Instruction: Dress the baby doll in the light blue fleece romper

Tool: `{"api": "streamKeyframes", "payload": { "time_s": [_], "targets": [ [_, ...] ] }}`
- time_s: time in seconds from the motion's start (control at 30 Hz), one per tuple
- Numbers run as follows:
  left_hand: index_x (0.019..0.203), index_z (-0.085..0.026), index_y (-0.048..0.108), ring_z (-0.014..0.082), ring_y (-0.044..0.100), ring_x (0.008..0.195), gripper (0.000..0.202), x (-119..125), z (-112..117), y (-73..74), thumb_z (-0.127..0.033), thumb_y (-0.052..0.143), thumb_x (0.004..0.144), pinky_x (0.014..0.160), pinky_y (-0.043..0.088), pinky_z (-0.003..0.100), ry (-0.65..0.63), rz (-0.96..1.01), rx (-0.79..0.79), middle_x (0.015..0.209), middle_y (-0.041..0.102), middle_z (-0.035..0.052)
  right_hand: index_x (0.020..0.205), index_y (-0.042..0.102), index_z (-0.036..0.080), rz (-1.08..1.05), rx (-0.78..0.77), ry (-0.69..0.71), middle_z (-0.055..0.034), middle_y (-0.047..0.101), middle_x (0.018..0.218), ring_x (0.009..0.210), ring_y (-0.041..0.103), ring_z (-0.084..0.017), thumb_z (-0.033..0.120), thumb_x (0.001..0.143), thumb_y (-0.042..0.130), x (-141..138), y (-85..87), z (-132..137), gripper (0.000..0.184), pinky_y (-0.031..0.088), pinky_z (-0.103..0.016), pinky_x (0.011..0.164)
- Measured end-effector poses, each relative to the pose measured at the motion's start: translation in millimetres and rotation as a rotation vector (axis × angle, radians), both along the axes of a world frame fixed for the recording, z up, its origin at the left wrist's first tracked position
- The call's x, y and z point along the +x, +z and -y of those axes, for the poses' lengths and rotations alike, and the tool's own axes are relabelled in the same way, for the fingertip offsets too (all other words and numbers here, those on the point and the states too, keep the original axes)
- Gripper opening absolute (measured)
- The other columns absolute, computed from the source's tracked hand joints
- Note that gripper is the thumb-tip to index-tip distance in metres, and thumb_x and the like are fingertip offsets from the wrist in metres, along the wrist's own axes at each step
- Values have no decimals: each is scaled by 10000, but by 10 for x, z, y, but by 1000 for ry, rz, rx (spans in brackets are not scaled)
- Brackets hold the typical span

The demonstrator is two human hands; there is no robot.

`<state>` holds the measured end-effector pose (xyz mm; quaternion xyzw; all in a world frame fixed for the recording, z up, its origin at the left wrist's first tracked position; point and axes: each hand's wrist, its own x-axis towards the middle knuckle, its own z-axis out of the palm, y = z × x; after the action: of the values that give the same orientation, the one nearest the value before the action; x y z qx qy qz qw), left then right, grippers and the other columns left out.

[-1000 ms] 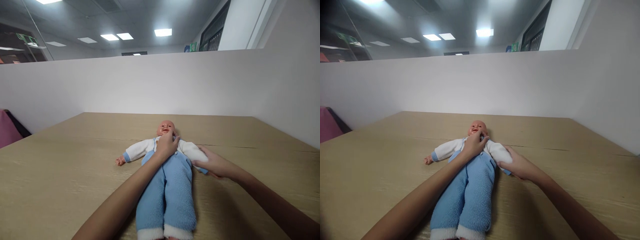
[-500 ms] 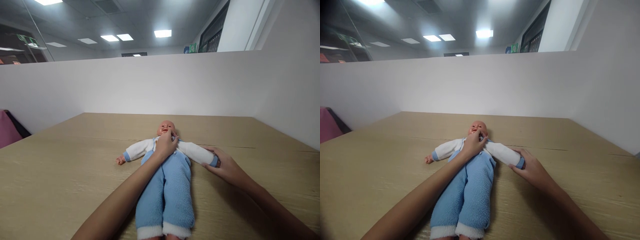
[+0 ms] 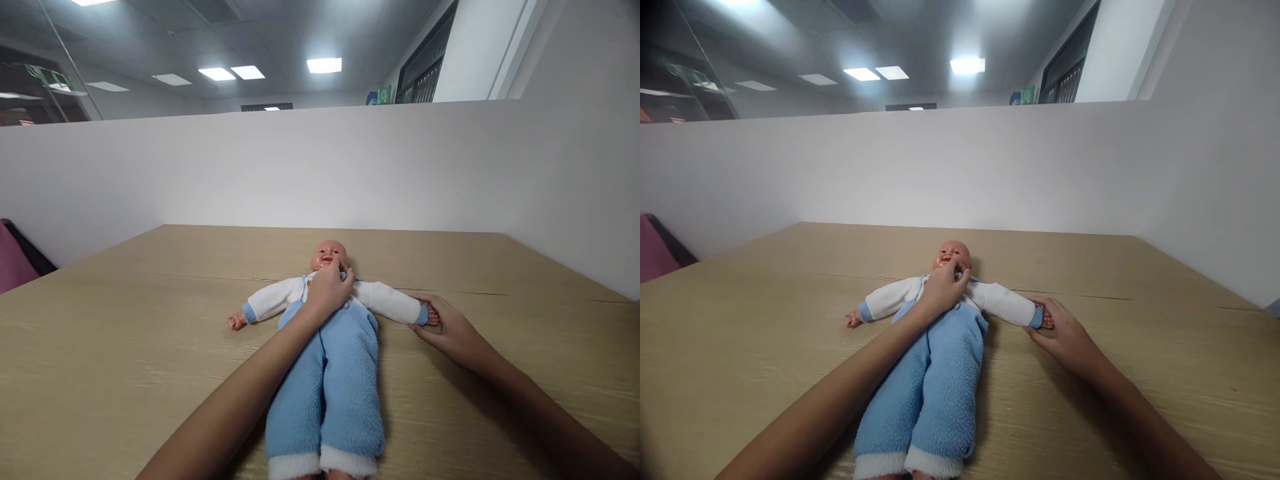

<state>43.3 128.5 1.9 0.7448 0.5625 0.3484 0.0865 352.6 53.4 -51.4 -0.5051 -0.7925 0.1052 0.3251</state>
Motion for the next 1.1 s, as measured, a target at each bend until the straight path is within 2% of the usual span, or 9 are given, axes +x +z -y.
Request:
{"api": "streamKeyframes", "payload": {
  "time_s": [0.13, 0.33, 0.4, 0.5, 0.6, 0.67, 0.8, 0.9, 1.1],
  "targets": [
    [1037, -250, 611, 281, 731, 882, 230, -15, 8, 5, -460, 518, 1044, 699, 387, 360, 42, -76, 31, 938, 791, 79, 1424, 544, 297, 35, 49, -9, -106, 682, 1357, 1235, 656, -336, 395, 917, 702, -9, -48, -14, 540, 527, -484, 1059],
    [1014, -202, 623, 330, 700, 984, 298, -143, -23, 56, -452, 470, 1068, 917, 395, 464, 82, -259, 230, 945, 771, 141, 1487, 498, 264, 148, 265, -99, -147, 626, 1440, 1321, 579, -389, 423, 882, 750, -92, -58, 15, 674, 435, -575, 1131],
    [1054, -195, 621, 332, 679, 994, 256, -222, -32, 80, -413, 487, 1064, 937, 385, 477, 87, -272, 273, 955, 761, 142, 1491, 500, 281, 134, 306, -100, -138, 606, 1471, 1362, 551, -383, 414, 919, 719, -195, 21, 83, 627, 413, -581, 1148],
    [1098, -216, 612, 312, 643, 1016, 155, -371, 8, 112, -333, 524, 1047, 937, 393, 461, 55, -206, 309, 1027, 750, 112, 1410, 557, 311, 33, 321, -83, -109, 621, 1450, 1362, 555, -352, 368, 988, 640, -435, 170, 219, 434, 414, -573, 1147],
    [1080, -237, 613, 290, 612, 1090, 102, -554, 147, 109, -303, 549, 1036, 969, 413, 436, 6, -71, 339, 1122, 726, 86, 1337, 585, 317, -119, 249, -25, -94, 647, 1391, 1330, 581, -319, 354, 1029, 590, -729, 273, 334, 311, 447, -543, 1144],
    [1060, -238, 606, 273, 607, 1089, 92, -688, 282, 64, -304, 544, 1039, 976, 427, 417, -7, 19, 342, 1117, 710, 75, 1344, 578, 324, -204, 120, 50, -87, 639, 1401, 1328, 594, -305, 385, 1048, 570, -919, 301, 367, 303, 467, -528, 1153],
    [989, -236, 586, 239, 616, 918, 190, -953, 521, -123, -394, 509, 1062, 861, 451, 379, 26, 150, 200, 989, 687, 49, 1379, 554, 322, -372, -142, 149, -83, 636, 1413, 1268, 642, -276, 479, 1063, 536, -1226, 324, 293, 353, 522, -490, 1119],
    [960, -239, 558, 218, 607, 827, 280, -1134, 587, -265, -465, 448, 1084, 774, 431, 356, 4, 202, 59, 912, 665, 24, 1220, 619, 281, -365, -140, 127, -84, 681, 1252, 1140, 652, -276, 522, 1044, 548, -1373, 318, 159, 307, 539, -474, 1033],
    [841, -249, 461, 243, 575, 818, 414, -1337, 545, -363, -522, 304, 1111, 775, 377, 377, -77, 5, -24, 829, 609, 27, 1006, 549, 264, -396, -154, 17, 0, 606, 911, 838, 573, -224, 580, 1022, 551, -1429, 162, 57, 316, 478, -388, 818]
  ]
}}
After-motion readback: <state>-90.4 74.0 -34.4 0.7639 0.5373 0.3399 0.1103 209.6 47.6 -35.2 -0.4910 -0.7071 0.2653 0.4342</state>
